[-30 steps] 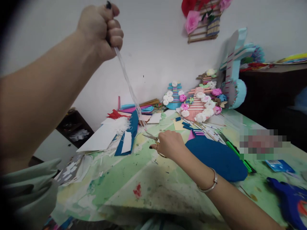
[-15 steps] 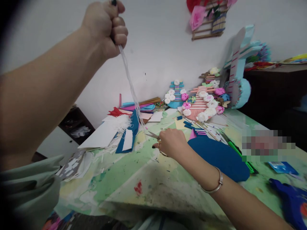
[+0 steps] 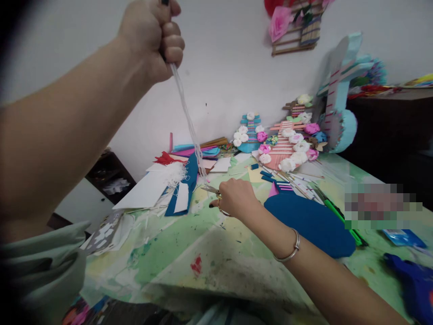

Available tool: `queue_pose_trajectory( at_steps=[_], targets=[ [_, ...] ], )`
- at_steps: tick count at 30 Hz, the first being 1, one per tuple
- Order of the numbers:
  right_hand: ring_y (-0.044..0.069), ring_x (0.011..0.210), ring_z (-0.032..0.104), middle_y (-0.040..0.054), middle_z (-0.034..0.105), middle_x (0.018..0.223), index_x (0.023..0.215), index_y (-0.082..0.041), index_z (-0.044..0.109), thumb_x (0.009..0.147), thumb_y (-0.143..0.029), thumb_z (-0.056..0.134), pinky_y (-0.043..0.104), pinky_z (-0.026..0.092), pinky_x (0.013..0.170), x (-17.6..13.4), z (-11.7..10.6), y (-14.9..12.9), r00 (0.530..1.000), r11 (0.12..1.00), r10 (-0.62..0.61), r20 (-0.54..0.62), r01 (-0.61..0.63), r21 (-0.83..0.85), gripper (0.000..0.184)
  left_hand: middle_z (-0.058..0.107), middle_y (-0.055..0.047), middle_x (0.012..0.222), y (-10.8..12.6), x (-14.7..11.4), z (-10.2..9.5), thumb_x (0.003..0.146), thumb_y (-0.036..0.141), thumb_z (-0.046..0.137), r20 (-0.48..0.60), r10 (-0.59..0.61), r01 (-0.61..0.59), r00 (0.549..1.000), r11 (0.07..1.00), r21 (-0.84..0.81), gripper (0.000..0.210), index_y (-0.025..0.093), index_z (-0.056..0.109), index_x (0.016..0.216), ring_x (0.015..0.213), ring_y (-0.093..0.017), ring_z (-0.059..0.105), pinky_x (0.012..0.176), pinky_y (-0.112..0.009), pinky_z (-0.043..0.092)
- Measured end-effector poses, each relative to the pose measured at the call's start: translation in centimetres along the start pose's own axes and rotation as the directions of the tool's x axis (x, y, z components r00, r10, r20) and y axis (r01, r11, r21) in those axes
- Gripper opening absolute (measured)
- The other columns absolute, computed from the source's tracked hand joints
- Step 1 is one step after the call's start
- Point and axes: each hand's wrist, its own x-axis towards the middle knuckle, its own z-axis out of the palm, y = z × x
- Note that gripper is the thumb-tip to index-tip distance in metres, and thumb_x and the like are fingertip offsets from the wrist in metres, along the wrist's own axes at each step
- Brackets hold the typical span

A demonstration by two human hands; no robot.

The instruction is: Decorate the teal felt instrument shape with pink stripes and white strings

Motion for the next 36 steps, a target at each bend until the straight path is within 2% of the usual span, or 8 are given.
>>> queue_pose_trajectory(
  at_steps=[9,14,20,28,36],
  targets=[
    [0.030,0.077,0.064,0.0141,0.068,0.081,0.082,-0.016,0.068,0.070,-0.063,0.060,0.031,0.043,0.057,-0.4,-0.1,1.6,1.000,0.999,-0.025,-0.014,0.024,-0.040,0.049,0.004,0.004,0.060,-0.2,-0.3,0.0,0.088,0.007,0.027,0.005,-0.013,0.013,1.000,1.000,0.008,0.022,0.016,0.037,0.071,0.039,-0.002,0.008,0.045,-0.018,0.000],
    [0.030,0.077,0.064,0.0141,0.068,0.080,0.079,-0.015,0.067,0.072,-0.062,0.059,0.032,0.043,0.059,0.2,-0.4,1.0,0.998,0.998,-0.052,-0.033,0.051,-0.023,0.048,0.004,0.004,0.061,-0.1,-0.3,0.0,0.089,0.008,0.025,0.024,-0.019,0.019,1.000,1.000,0.009,0.023,0.016,0.037,0.072,0.039,-0.002,0.009,0.047,-0.018,0.000],
    [0.031,0.078,0.063,0.0169,0.066,0.081,0.085,-0.014,0.069,0.071,-0.065,0.058,0.034,0.044,0.061,0.8,-0.8,0.1,0.998,0.999,-0.046,-0.052,0.046,-0.012,0.054,0.004,0.004,0.061,0.0,-0.4,0.3,0.090,0.008,0.026,0.025,-0.027,0.027,0.999,1.000,0.003,0.023,0.016,0.037,0.071,0.039,-0.002,0.009,0.047,-0.018,0.000],
    [0.030,0.071,0.063,0.0146,0.065,0.071,0.082,-0.016,0.071,0.062,-0.069,0.063,0.032,0.042,0.055,1.1,-0.8,-0.1,0.997,0.998,-0.055,-0.052,0.055,0.002,0.057,0.004,0.003,0.062,0.3,-0.9,0.2,0.090,0.009,0.028,0.023,-0.028,0.029,0.999,0.999,-0.044,0.024,0.016,0.037,0.069,0.040,-0.002,0.009,0.047,-0.017,-0.001],
    [0.027,0.067,0.062,0.0128,0.063,0.067,0.077,-0.015,0.071,0.061,-0.068,0.066,0.029,0.039,0.051,1.2,-0.4,0.2,0.996,0.998,-0.065,-0.056,0.065,0.005,0.055,0.004,0.003,0.062,0.4,-1.1,-0.1,0.090,0.008,0.027,0.015,-0.016,0.016,1.000,1.000,-0.012,0.024,0.016,0.037,0.070,0.040,-0.002,0.008,0.048,-0.018,-0.001]
  ],
)
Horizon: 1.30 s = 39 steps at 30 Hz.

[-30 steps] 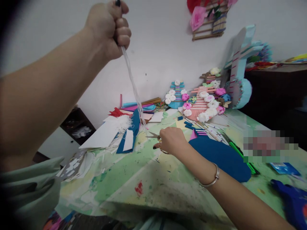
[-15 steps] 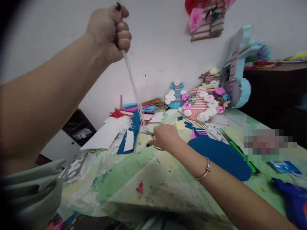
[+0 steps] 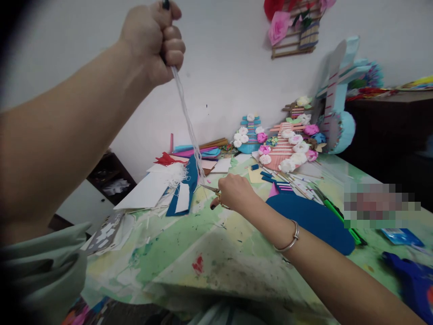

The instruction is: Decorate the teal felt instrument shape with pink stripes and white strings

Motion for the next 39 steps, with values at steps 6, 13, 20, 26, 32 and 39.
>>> queue_pose_trajectory(
  at_steps=[6,13,20,26,32,39],
  targets=[
    [0.026,0.066,0.062,0.0137,0.064,0.069,0.074,-0.014,0.070,0.063,-0.069,0.063,0.029,0.039,0.052,-0.2,0.1,0.0,1.000,1.000,0.016,0.023,-0.016,0.011,0.057,0.003,0.004,0.061,0.2,0.3,-0.6,0.089,0.007,0.026,-0.011,0.015,-0.015,1.000,1.000,0.005,0.024,0.016,0.036,0.069,0.040,-0.002,0.008,0.047,-0.017,-0.001],
    [0.029,0.074,0.063,0.0145,0.066,0.076,0.078,-0.014,0.068,0.066,-0.074,0.054,0.032,0.043,0.057,-0.3,0.6,0.1,1.000,1.000,0.002,-0.003,-0.002,0.006,0.063,0.003,0.004,0.061,0.3,0.1,-0.9,0.090,0.009,0.026,-0.019,0.001,-0.001,1.000,1.000,0.006,0.025,0.016,0.036,0.068,0.041,-0.002,0.007,0.048,-0.018,-0.001],
    [0.030,0.090,0.062,0.0178,0.067,0.092,0.094,-0.011,0.065,0.077,-0.034,0.060,0.032,0.044,0.067,1.2,2.6,1.3,0.986,0.989,0.146,0.077,-0.145,-0.018,0.028,0.008,0.005,0.056,-0.1,0.7,-3.5,0.088,0.010,0.034,-0.053,0.041,-0.038,0.998,0.998,0.058,0.019,0.016,0.039,0.071,0.042,-0.003,0.008,0.043,-0.018,0.002],
    [0.027,0.096,0.060,0.0197,0.064,0.098,0.107,-0.004,0.056,0.081,-0.011,0.048,0.035,0.043,0.079,3.5,7.1,2.9,0.970,0.971,0.236,0.063,-0.238,0.023,0.027,0.009,0.007,0.049,-0.9,0.1,-5.7,0.088,0.009,0.035,-0.078,0.016,-0.012,0.997,0.999,0.048,0.020,0.018,0.039,0.070,0.045,-0.006,0.005,0.039,-0.017,0.002],
    [0.028,0.096,0.060,0.0226,0.060,0.103,0.109,-0.003,0.053,0.085,-0.009,0.045,0.038,0.044,0.080,4.3,9.0,2.2,0.969,0.949,0.246,-0.018,-0.236,0.210,0.026,0.008,0.009,0.046,-2.5,-1.0,-6.4,0.089,0.010,0.034,-0.062,0.005,-0.005,0.998,1.000,0.005,0.024,0.020,0.039,0.068,0.039,-0.006,0.005,0.036,-0.016,0.003],
    [0.015,0.112,0.053,0.0131,0.053,0.125,0.135,-0.020,0.021,0.095,-0.033,0.035,0.026,0.043,0.084,5.4,4.3,-3.5,0.939,0.624,0.032,-0.343,0.250,0.740,0.045,0.012,0.011,0.045,-7.4,-3.9,-5.6,0.088,0.016,0.044,-0.012,-0.155,0.147,0.988,0.958,-0.246,0.017,0.018,0.045,0.071,0.030,-0.002,0.013,0.033,-0.014,0.006]
  ],
)
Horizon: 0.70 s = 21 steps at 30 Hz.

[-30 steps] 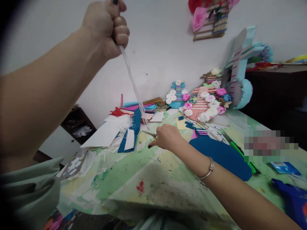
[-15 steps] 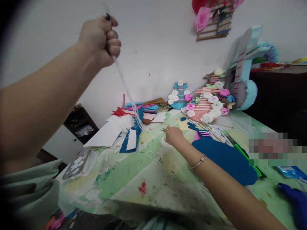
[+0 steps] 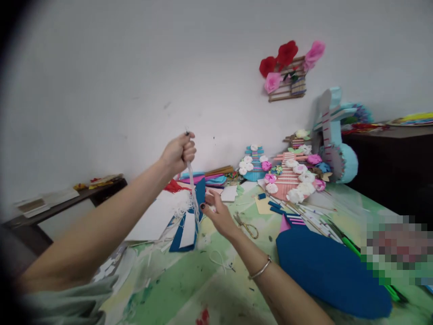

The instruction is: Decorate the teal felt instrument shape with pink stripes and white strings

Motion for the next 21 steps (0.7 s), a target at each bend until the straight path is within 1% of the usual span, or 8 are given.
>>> queue_pose_trajectory(
  at_steps=[2,4,6,8,11,15,18,21],
  targets=[
    [0.015,0.093,0.061,0.0105,0.057,0.115,0.129,-0.021,0.026,0.087,-0.035,0.048,0.026,0.047,0.075,-0.2,0.7,-1.4,0.999,0.878,-0.028,0.016,0.017,0.479,0.049,0.013,0.011,0.044,-2.0,-0.6,-0.1,0.088,0.017,0.046,0.006,-0.065,0.066,0.998,0.994,-0.082,0.015,0.018,0.046,0.073,0.030,-0.002,0.014,0.033,-0.014,0.007],
    [0.010,0.058,0.055,0.0015,0.058,0.087,0.118,-0.020,0.037,0.081,-0.040,0.055,0.023,0.043,0.055,-1.1,1.1,-1.9,0.997,0.729,0.043,0.058,-0.071,0.681,0.045,0.014,0.011,0.044,-4.0,-1.0,-0.4,0.089,0.018,0.045,0.012,-0.097,0.097,0.995,0.989,-0.112,0.015,0.018,0.047,0.073,0.030,-0.002,0.014,0.033,-0.014,0.007],
    [0.005,0.039,0.033,-0.0072,0.044,0.061,0.104,-0.018,0.047,0.081,-0.047,0.053,0.019,0.028,0.040,-2.9,1.1,-1.7,0.985,0.706,0.160,0.064,-0.159,0.690,0.037,0.015,0.011,0.044,-5.8,-1.1,-0.8,0.089,0.019,0.045,0.012,-0.122,0.122,0.992,0.984,-0.130,0.015,0.017,0.047,0.074,0.030,-0.002,0.014,0.033,-0.014,0.007],
    [0.005,0.037,0.020,-0.0100,0.030,0.051,0.089,-0.017,0.053,0.082,-0.053,0.048,0.020,0.016,0.037,-5.0,0.6,-1.0,0.968,0.729,0.248,0.045,-0.218,0.649,0.038,0.015,0.011,0.044,-7.6,-1.2,-1.3,0.089,0.019,0.046,0.009,-0.153,0.153,0.988,0.977,-0.151,0.013,0.018,0.047,0.076,0.030,-0.002,0.014,0.033,-0.014,0.007],
    [0.005,0.037,0.016,-0.0108,0.021,0.045,0.075,-0.017,0.052,0.080,-0.061,0.046,0.020,0.011,0.036,-8.1,-0.3,-0.3,0.948,0.707,0.315,0.057,-0.274,0.653,0.046,0.015,0.011,0.044,-10.7,-1.2,-1.8,0.089,0.019,0.046,0.004,-0.224,0.221,0.975,0.959,-0.177,0.013,0.018,0.047,0.076,0.031,-0.003,0.013,0.033,-0.015,0.006],
    [0.004,0.035,0.014,-0.0120,0.022,0.040,0.069,-0.019,0.047,0.069,-0.071,0.052,0.019,0.008,0.035,-11.1,-0.9,0.0,0.900,0.567,0.414,0.132,-0.369,0.736,0.052,0.016,0.011,0.044,-15.3,-1.4,-1.8,0.089,0.021,0.048,0.019,-0.352,0.350,0.936,0.921,-0.172,0.015,0.016,0.047,0.075,0.031,-0.003,0.014,0.033,-0.015,0.010],
    [0.003,0.034,0.010,-0.0132,0.020,0.040,0.067,-0.020,0.044,0.062,-0.073,0.057,0.019,0.006,0.033,-13.1,-0.9,0.3,0.833,0.444,0.506,0.222,-0.472,0.762,0.055,0.036,0.008,0.051,-18.3,-1.3,-1.7,0.089,0.025,0.050,0.014,-0.431,0.429,0.902,0.893,-0.133,0.014,0.013,0.052,0.081,0.036,-0.003,0.030,0.035,-0.015,0.025],
    [0.002,0.036,0.009,-0.0131,0.020,0.043,0.069,-0.019,0.045,0.061,-0.069,0.062,0.018,0.006,0.034,-15.1,-1.2,0.6,0.780,0.333,0.566,0.268,-0.513,0.791,0.053,0.059,-0.003,0.088,-20.6,-0.7,-1.9,0.089,0.031,0.051,-0.020,-0.492,0.490,0.870,0.869,-0.068,0.024,0.012,0.056,0.103,0.068,-0.011,0.057,0.059,-0.025,0.050]
  ],
)
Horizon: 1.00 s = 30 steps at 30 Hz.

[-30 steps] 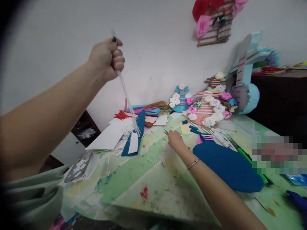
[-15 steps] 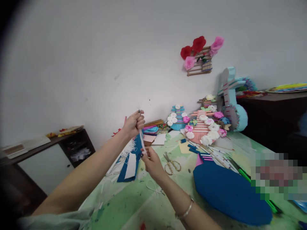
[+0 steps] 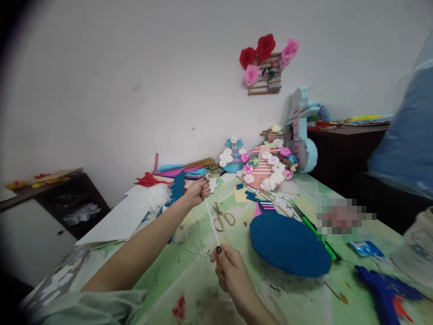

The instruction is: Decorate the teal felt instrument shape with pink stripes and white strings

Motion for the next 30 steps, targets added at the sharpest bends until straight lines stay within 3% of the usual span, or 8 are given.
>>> queue_pose_trajectory(
  at_steps=[3,8,12,15,20,24,26,30],
  targets=[
    [0.002,0.038,0.012,-0.0122,0.022,0.046,0.072,-0.018,0.049,0.062,-0.062,0.067,0.018,0.007,0.036,-1.5,-1.4,0.4,0.998,0.997,0.007,-0.057,-0.003,0.075,0.049,0.056,-0.009,0.113,-1.5,1.7,-0.6,0.088,0.032,0.053,-0.047,-0.042,0.046,0.998,0.995,0.087,0.033,0.014,0.053,0.115,0.095,-0.019,0.058,0.079,-0.039,0.051],
    [0.001,0.035,0.014,-0.0123,0.027,0.046,0.077,-0.017,0.051,0.060,-0.057,0.070,0.017,0.008,0.034,-2.8,-3.4,1.2,0.978,0.992,0.112,-0.178,-0.100,0.074,0.047,0.055,-0.010,0.116,-5.0,3.8,-2.4,0.088,0.033,0.053,-0.102,-0.084,0.112,0.991,0.944,0.311,0.035,0.015,0.052,0.117,0.099,-0.020,0.057,0.082,-0.041,0.050],
    [0.001,0.031,0.018,-0.0117,0.035,0.046,0.083,-0.017,0.053,0.063,-0.051,0.066,0.016,0.014,0.031,-2.7,-4.2,3.1,0.935,0.975,0.219,-0.279,-0.223,0.015,0.042,0.056,-0.009,0.115,-7.8,4.2,-4.1,0.088,0.032,0.053,-0.095,-0.086,0.124,0.992,0.824,0.553,0.034,0.015,0.052,0.117,0.098,-0.020,0.058,0.082,-0.041,0.050],
    [0.002,0.030,0.025,-0.0105,0.040,0.047,0.085,-0.016,0.054,0.064,-0.049,0.064,0.017,0.023,0.030,-2.5,-4.3,4.5,0.922,0.969,0.236,-0.308,-0.247,0.001,0.040,0.056,-0.009,0.116,-8.5,3.8,-5.4,0.088,0.033,0.052,-0.054,-0.011,0.046,0.999,0.698,0.715,0.032,0.016,0.054,0.115,0.099,-0.020,0.057,0.083,-0.041,0.050],
    [0.004,0.032,0.033,-0.0069,0.050,0.049,0.085,-0.015,0.055,0.063,-0.049,0.068,0.018,0.034,0.032,-2.6,-4.7,5.4,0.940,0.981,0.192,-0.282,-0.186,0.050,0.043,0.056,-0.011,0.108,-8.2,-0.7,-7.9,0.079,0.024,0.062,0.154,0.099,-0.183,0.983,0.485,0.855,0.019,0.015,0.060,0.096,0.102,-0.022,0.050,0.089,-0.039,0.042],
    [0.005,0.035,0.040,-0.0050,0.055,0.054,0.092,-0.014,0.057,0.061,-0.047,0.073,0.020,0.041,0.037,-3.0,-5.1,5.6,0.942,0.980,0.187,-0.278,-0.161,0.113,0.049,0.059,-0.002,0.094,-8.9,-6.7,-9.4,0.058,0.021,0.080,0.448,-0.064,-0.394,0.892,0.376,0.838,0.034,0.022,0.065,0.089,0.094,-0.019,0.052,0.087,-0.031,0.041],
    [0.005,0.035,0.040,-0.0047,0.055,0.054,0.096,-0.013,0.058,0.061,-0.047,0.074,0.021,0.043,0.038,-3.1,-5.2,5.8,0.945,0.981,0.180,-0.271,-0.153,0.118,0.052,0.058,-0.003,0.099,-9.4,-8.8,-9.7,0.063,0.020,0.076,0.515,-0.092,-0.461,0.852,0.334,0.822,0.031,0.023,0.065,0.092,0.098,-0.019,0.050,0.089,-0.030,0.040],
    [0.005,0.035,0.041,-0.0041,0.056,0.054,0.097,-0.013,0.061,0.060,-0.049,0.075,0.021,0.043,0.037,-3.1,-5.3,6.2,0.950,0.982,0.171,-0.261,-0.143,0.123,0.053,0.057,-0.006,0.096,-10.2,-10.6,-9.2,0.080,0.020,0.058,0.555,-0.063,-0.526,0.830,0.246,0.814,0.009,0.021,0.064,0.087,0.098,-0.020,0.049,0.089,-0.031,0.040]
  ],
)
